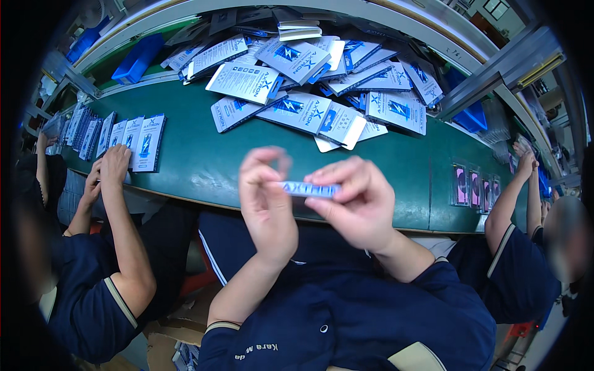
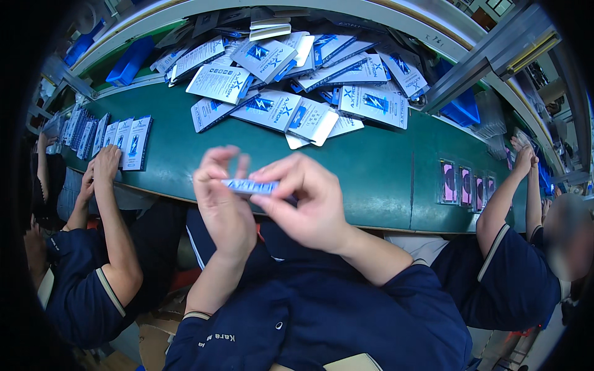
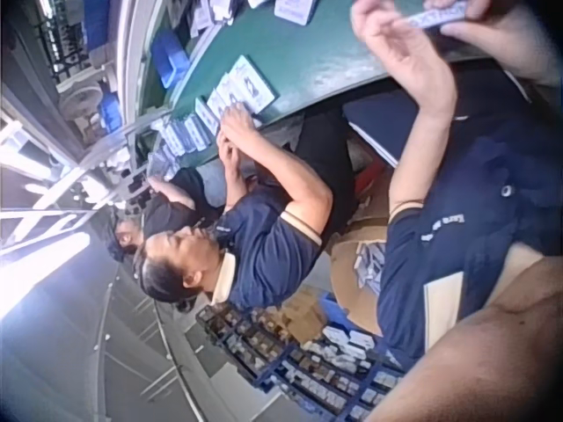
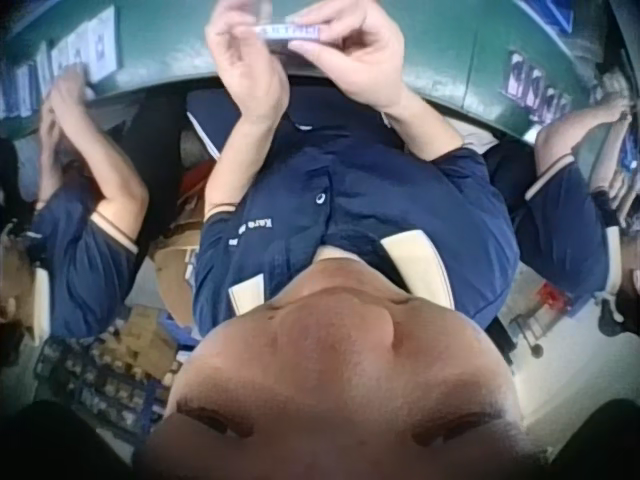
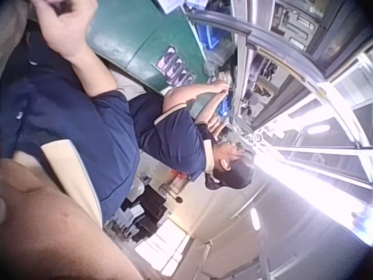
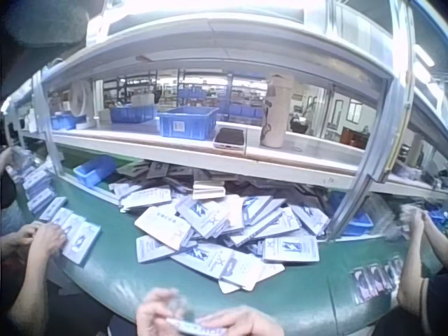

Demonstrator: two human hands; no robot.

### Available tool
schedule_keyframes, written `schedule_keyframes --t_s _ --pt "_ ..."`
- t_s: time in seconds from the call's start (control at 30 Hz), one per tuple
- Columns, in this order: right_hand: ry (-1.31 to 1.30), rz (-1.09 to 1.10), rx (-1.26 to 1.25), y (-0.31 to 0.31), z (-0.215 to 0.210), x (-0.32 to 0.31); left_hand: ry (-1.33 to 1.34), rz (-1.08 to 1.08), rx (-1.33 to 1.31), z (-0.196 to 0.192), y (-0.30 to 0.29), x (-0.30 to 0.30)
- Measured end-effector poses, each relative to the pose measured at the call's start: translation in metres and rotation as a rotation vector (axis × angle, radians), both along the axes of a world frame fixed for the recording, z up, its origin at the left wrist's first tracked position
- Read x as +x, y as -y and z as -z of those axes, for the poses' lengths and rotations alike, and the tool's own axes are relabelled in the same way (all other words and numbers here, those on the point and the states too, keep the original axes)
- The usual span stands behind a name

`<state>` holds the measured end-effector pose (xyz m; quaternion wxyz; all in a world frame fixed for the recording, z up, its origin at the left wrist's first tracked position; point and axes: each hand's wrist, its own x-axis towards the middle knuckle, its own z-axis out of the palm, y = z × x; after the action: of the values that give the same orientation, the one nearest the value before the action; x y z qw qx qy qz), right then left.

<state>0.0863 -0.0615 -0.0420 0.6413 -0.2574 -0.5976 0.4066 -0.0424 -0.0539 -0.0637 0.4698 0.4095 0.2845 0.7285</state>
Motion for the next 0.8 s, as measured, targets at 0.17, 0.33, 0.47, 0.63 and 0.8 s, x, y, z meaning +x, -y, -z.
schedule_keyframes --t_s 0.17,0.33,0.47,0.63,0.8 --pt "0.535 -0.456 0.297 -0.013 -0.001 -0.001 0.082 0.568 -0.632 -0.005 -0.009 -0.060" --pt "1.067 0.340 0.472 -0.071 0.026 0.021 -0.799 -0.016 -0.340 0.027 -0.018 -0.101" --pt "1.289 0.640 0.543 -0.100 0.049 0.041 -1.466 -0.435 -0.142 0.026 -0.022 -0.103" --pt "0.900 0.560 0.369 -0.035 0.035 0.036 0.140 0.200 -0.525 0.020 -0.014 -0.019" --pt "0.900 0.466 0.260 0.015 0.044 0.072 -0.362 0.298 -0.257 0.025 -0.023 0.000"
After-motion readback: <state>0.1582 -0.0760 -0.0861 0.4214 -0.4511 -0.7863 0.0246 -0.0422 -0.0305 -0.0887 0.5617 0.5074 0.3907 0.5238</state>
